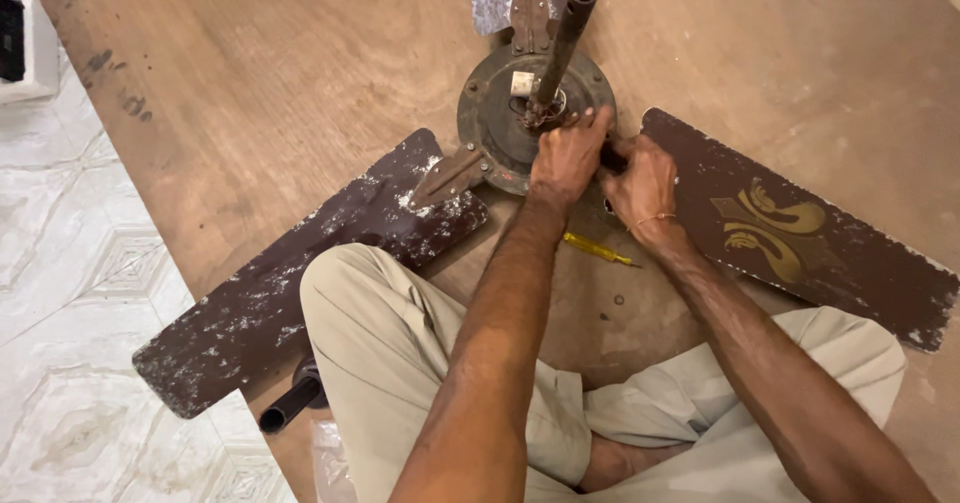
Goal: The person sits on the floor and assembles a ceiling fan by attaching three fan blades to the central motor housing. They use a screwdriver to tighten screws and secure each blade in place.
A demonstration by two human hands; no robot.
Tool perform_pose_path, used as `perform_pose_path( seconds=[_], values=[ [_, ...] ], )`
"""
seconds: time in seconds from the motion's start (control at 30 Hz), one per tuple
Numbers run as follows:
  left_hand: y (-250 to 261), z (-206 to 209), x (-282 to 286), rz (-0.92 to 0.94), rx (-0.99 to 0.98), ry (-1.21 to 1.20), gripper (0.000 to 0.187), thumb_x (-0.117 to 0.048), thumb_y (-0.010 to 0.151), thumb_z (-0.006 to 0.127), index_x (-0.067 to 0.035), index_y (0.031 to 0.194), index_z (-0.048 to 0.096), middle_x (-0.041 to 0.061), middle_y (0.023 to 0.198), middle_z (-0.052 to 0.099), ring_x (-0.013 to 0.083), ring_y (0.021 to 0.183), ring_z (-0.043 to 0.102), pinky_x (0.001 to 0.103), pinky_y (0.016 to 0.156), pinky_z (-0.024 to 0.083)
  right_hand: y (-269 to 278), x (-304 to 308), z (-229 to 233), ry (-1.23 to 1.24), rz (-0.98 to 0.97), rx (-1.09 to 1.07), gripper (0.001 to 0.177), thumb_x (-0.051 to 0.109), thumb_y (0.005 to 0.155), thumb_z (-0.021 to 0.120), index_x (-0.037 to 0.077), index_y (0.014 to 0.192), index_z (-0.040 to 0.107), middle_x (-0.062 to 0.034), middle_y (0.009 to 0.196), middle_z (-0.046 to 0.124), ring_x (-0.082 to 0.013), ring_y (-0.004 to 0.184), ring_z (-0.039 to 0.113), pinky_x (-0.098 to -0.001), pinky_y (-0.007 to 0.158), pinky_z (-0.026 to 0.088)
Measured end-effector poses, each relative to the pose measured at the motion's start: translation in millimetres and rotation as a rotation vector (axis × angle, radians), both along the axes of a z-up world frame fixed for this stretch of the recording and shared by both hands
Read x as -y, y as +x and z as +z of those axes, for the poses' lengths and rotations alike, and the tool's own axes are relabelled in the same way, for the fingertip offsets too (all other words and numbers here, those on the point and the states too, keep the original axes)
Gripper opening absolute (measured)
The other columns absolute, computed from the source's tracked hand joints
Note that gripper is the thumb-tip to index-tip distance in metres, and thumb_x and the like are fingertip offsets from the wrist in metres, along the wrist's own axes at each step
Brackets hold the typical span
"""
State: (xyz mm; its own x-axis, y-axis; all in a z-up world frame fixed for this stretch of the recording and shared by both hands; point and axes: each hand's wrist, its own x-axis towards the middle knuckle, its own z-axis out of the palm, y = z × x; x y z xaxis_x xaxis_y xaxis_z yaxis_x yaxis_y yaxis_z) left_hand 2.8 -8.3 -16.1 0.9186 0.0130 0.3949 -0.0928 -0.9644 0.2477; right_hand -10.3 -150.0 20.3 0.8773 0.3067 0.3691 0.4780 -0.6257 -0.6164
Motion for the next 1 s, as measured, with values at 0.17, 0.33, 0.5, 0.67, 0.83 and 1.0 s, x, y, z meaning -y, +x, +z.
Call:
perform_pose_path(
  seconds=[0.17, 0.33, 0.5, 0.67, 0.83, 1.0],
  values=[
    [-2, 1, -2, 0.001, 0.085, -0.009, 0.027, -0.008, 0.085, 0.065, -0.015, 0.108, 0.052, 0.004, 0.105, 0.071, 0.0268, 0.089, 0.076, 0.041, 0.066, 0.064, 7, -3, 0, -0.04, 0.076, -0.016, 0.028, -0.002, 0.079, 0.069, -0.004, 0.106, 0.075, -0.0251, 0.106, 0.072, -0.0444, 0.097, 0.069, -0.05, 0.087, 0.056],
    [-4, 7, -1, -0.018, -0.009, -0.018, 0.03, -0.007, 0.087, 0.07, -0.013, 0.111, 0.052, 0.007, 0.109, 0.07, 0.0278, 0.091, 0.076, 0.039, 0.071, 0.065, 7, 0, 4, 0.026, 0.123, 0.031, 0.029, -0.001, 0.073, 0.069, -0.006, 0.102, 0.072, -0.0256, 0.108, 0.071, -0.0432, 0.095, 0.07, -0.048, 0.084, 0.057],
    [-7, 12, -1, -0.035, 0.021, -0.033, 0.038, -0.009, 0.081, 0.074, -0.013, 0.111, 0.052, 0.007, 0.108, 0.07, 0.0284, 0.095, 0.075, 0.04, 0.073, 0.065, 1, -4, 15, -0.09, 0.082, -0.032, 0.021, -0.003, 0.08, 0.069, -0.002, 0.1, 0.074, -0.0237, 0.104, 0.071, -0.0456, 0.093, 0.068, -0.0519, 0.084, 0.054],
    [-4, 10, -1, -0.022, -0.007, -0.067, 0.032, -0.01, 0.085, 0.072, -0.014, 0.108, 0.051, 0.006, 0.102, 0.07, 0.0286, 0.094, 0.075, 0.042, 0.071, 0.064, -3, -2, 9, -0.014, 0.067, -0.01, 0.025, -0.006, 0.078, 0.068, -0.002, 0.103, 0.073, -0.0227, 0.106, 0.071, -0.0439, 0.097, 0.069, -0.0494, 0.086, 0.055],
    [-5, 5, 1, 0.015, -0.02, -0.058, 0.021, -0.009, 0.093, 0.065, -0.014, 0.107, 0.05, 0.005, 0.1, 0.071, 0.0293, 0.089, 0.075, 0.043, 0.069, 0.064, -5, -1, 10, 0.036, 0.082, 0.051, 0.033, -0.005, 0.074, 0.07, -0.005, 0.106, 0.073, -0.0232, 0.108, 0.071, -0.0418, 0.097, 0.07, -0.0472, 0.087, 0.056],
    [-4, 5, -2, -0.012, 0.147, -0.059, 0.027, -0.009, 0.086, 0.067, -0.015, 0.106, 0.05, 0.006, 0.103, 0.071, 0.0288, 0.089, 0.076, 0.042, 0.067, 0.064, 2, -4, 12, -0.027, 0.073, 0.005, 0.024, -0.005, 0.081, 0.071, -0.002, 0.104, 0.077, -0.021, 0.108, 0.073, -0.041, 0.095, 0.07, -0.0477, 0.088, 0.056]
  ],
)
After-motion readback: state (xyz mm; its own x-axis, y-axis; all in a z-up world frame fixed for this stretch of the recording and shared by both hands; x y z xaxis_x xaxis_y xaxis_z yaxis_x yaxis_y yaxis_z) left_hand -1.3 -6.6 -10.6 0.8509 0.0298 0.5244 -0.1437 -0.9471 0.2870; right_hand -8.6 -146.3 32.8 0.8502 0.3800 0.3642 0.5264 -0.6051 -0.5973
